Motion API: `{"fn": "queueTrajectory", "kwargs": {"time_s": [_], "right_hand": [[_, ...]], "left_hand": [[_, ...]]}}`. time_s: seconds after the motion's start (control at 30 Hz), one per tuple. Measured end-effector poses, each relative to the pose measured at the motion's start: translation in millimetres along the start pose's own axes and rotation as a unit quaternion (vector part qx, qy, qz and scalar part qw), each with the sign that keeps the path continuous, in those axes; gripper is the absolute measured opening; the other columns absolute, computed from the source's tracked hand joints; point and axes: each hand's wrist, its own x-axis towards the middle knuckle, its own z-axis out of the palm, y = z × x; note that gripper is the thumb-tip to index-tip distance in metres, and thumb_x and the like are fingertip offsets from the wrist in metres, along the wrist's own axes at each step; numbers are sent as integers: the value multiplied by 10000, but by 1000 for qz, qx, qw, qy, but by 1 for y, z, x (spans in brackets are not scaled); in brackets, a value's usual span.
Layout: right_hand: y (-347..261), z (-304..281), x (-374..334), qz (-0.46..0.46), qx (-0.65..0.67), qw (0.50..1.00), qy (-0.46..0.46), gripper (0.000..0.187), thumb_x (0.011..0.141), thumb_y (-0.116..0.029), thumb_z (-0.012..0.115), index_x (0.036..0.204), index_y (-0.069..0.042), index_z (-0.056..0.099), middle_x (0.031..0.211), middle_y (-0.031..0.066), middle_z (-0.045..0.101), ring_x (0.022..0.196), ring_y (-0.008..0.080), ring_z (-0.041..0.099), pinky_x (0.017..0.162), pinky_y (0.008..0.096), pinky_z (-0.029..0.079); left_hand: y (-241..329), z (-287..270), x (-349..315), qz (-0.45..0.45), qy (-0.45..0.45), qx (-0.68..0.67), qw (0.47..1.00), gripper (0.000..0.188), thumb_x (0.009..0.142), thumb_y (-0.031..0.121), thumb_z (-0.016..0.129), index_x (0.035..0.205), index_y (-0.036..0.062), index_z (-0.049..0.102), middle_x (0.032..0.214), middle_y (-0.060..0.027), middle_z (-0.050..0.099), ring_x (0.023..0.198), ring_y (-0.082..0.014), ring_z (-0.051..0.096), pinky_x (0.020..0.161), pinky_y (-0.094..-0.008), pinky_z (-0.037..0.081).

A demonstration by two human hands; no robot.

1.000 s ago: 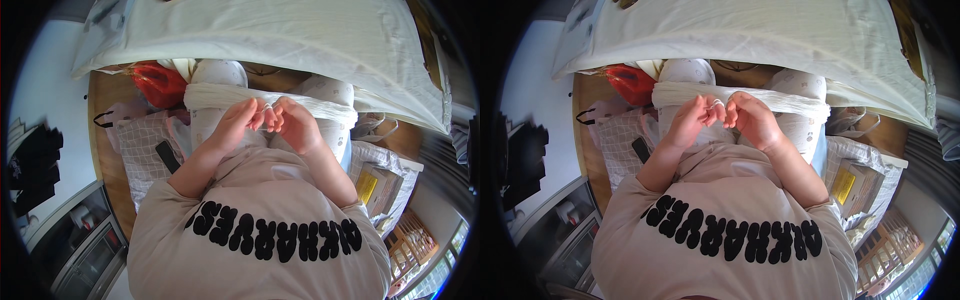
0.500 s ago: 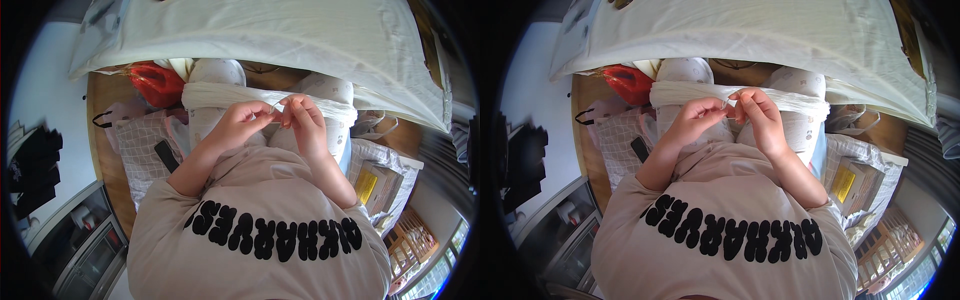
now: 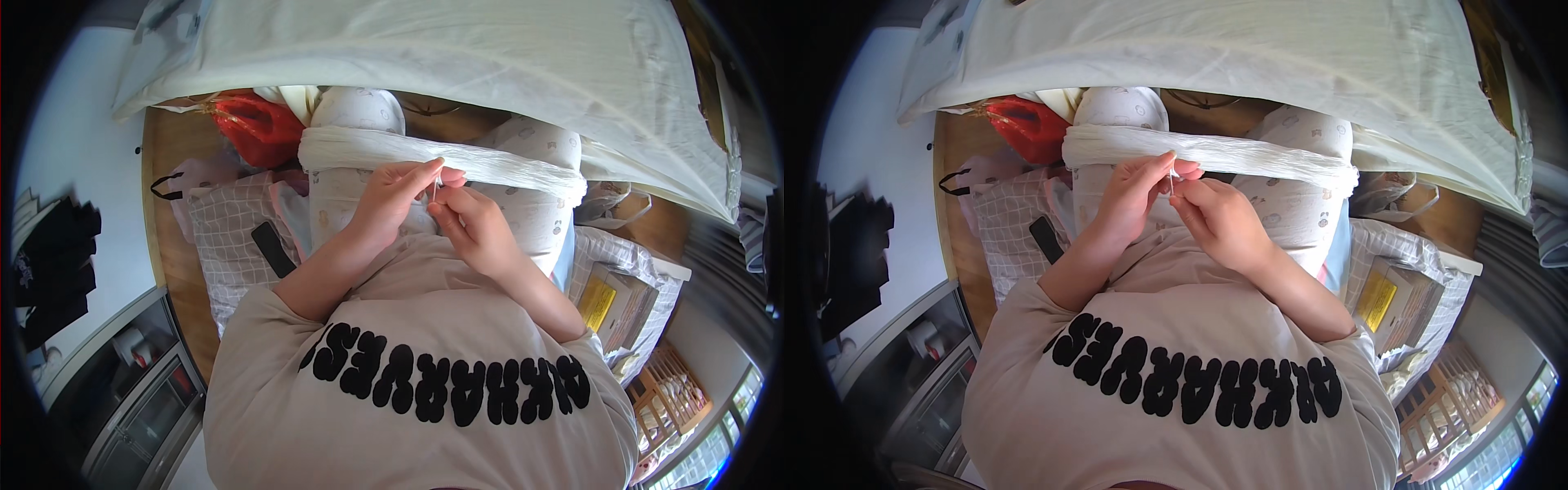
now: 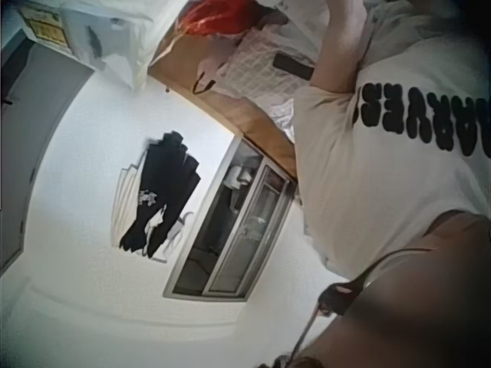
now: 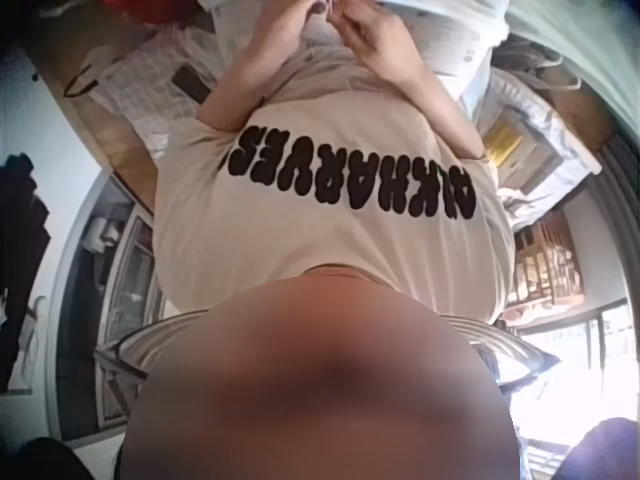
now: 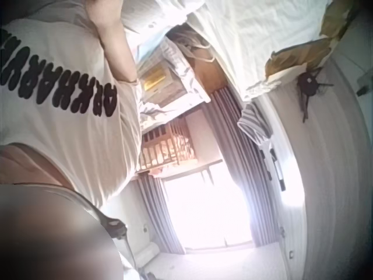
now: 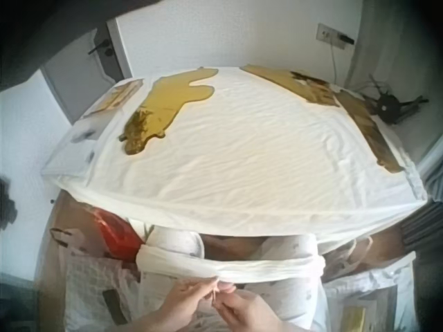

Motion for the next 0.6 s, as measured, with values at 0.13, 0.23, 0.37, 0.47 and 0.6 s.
{"fn": "queueTrajectory", "kwargs": {"time_s": [0.13, 0.23, 0.37, 0.47, 0.6], "right_hand": [[7, -9, 3, 181, 190, 963, -58, 120, 956, -112, 516, 879, -29, 556, 706, 26, 527, 609, 146, 482, 557, 301, 388], [15, -14, 8, 295, 533, 793, -21, 273, 975, -298, 466, 837, -80, 556, 645, -9, 430, 634, 119, 407, 658, 276, 393], [8, -9, 10, 299, 593, 747, 1, 260, 986, -284, 449, 872, -76, 556, 641, -12, 408, 632, 120, 391, 670, 277, 388], [-4, -6, 8, 264, 609, 744, 72, 229, 992, -252, 440, 911, -74, 560, 650, -8, 425, 637, 127, 407, 674, 276, 384], [-10, 2, -1, 246, 477, 843, 34, 203, 1009, -216, 442, 948, -68, 566, 672, -11, 460, 651, 109, 431, 656, 258, 375]], "left_hand": [[-19, -16, 5, -26, -17, -64, 997, 407, 970, 388, 554, 871, 32, 726, 836, -50, 704, 716, -70, 556, 688, -228, 402], [-20, -14, 7, -20, -25, -59, 998, 455, 984, 416, 515, 764, 61, 695, 781, -39, 681, 676, -60, 518, 642, -231, 361], [-9, -12, 5, 45, -68, 81, 993, 521, 1010, 421, 448, 754, 29, 679, 707, -30, 637, 679, -94, 524, 640, -265, 398], [3, -16, 2, 96, -52, 282, 953, 533, 1025, 401, 415, 825, -11, 689, 716, -36, 636, 692, -111, 533, 641, -285, 422], [2, -20, 5, 70, -52, 339, 937, 538, 1037, 388, 381, 974, -39, 702, 843, -48, 692, 762, -113, 569, 684, -296, 444]]}}
